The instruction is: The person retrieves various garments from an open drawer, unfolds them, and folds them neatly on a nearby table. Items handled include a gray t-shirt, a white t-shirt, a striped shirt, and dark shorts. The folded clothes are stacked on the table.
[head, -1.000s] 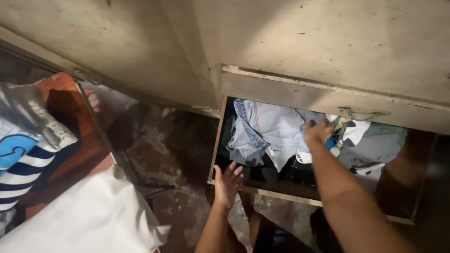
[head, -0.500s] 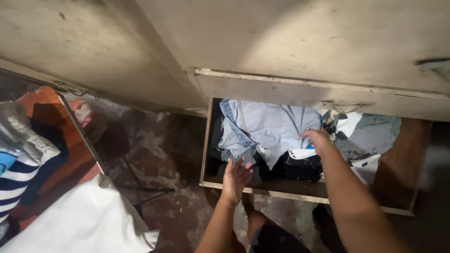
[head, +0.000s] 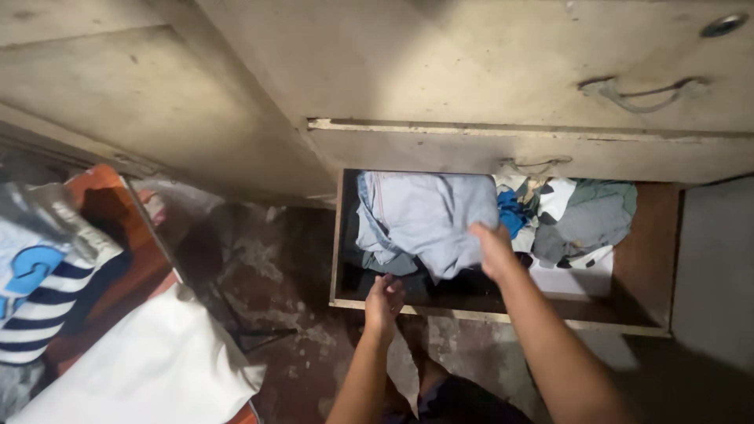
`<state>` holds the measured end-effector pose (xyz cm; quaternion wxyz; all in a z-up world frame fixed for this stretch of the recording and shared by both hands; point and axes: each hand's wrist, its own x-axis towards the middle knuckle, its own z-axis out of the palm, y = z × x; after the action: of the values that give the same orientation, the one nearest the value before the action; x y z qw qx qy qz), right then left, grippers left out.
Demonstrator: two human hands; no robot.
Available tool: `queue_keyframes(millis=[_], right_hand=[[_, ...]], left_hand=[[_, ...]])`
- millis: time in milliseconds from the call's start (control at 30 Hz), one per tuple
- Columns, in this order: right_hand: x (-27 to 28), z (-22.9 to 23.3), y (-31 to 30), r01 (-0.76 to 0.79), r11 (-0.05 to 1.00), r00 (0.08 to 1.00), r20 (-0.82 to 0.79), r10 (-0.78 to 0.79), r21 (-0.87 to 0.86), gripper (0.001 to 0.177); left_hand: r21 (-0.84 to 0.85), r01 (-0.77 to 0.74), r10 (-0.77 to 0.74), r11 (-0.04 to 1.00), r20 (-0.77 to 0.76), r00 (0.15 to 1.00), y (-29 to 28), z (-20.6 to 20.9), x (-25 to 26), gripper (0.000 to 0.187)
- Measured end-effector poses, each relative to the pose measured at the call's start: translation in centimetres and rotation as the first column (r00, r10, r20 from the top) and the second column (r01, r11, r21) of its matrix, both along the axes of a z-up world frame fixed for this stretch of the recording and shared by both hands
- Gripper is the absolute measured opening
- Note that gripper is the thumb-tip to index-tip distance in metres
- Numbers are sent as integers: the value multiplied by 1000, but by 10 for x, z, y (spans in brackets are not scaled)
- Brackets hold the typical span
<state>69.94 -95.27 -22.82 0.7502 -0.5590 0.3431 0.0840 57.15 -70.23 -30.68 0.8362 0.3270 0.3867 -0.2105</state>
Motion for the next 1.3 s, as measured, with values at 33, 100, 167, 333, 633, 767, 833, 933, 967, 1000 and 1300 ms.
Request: queue_keyframes(millis=[33,100,167,333,633,767,833,933,967,1000,1300], right_hand=[[-17,15,10,14,1000,1000,0,-14,-15,53],[-43,47,33,9,1000,996,88,-8,-12,55],[-68,82,53,-38,999,966,258,31,20,61],[-87,172,73,-118,992,927,363,91,52,60],[-97,255,59,-86,990,810,586,6,108,44],[-82,265,18,-48,949,846,518,-127,312,36],[-81,263,-1,-83,929,884,457,-99,362,34],[-86,263,-18,-112,900,913,402,-75,421,34],[-89,265,-18,-118,890,918,390,-71,440,34],[-92,267,-14,-120,890,924,376,-61,441,34],[-140,319,75,-281,887,864,499,67,368,40]], left_hand=[[16,-7,7,1000,-9,1000,2,4,2,67],[34,-25,26,999,-22,999,4,15,5,67],[41,-39,40,998,-22,999,7,28,7,67],[-123,-29,28,992,-10,1000,5,49,9,71],[534,255,-348,806,80,934,1,59,25,44],[251,204,-307,946,499,810,41,93,-3,50],[237,137,-254,962,588,768,51,117,-18,51],[205,9,-128,979,574,809,65,154,-34,48],[191,-28,-92,981,588,803,74,165,-38,47],[177,-65,-56,982,602,796,82,175,-41,46],[-188,-461,486,867,123,865,80,188,-33,42]])
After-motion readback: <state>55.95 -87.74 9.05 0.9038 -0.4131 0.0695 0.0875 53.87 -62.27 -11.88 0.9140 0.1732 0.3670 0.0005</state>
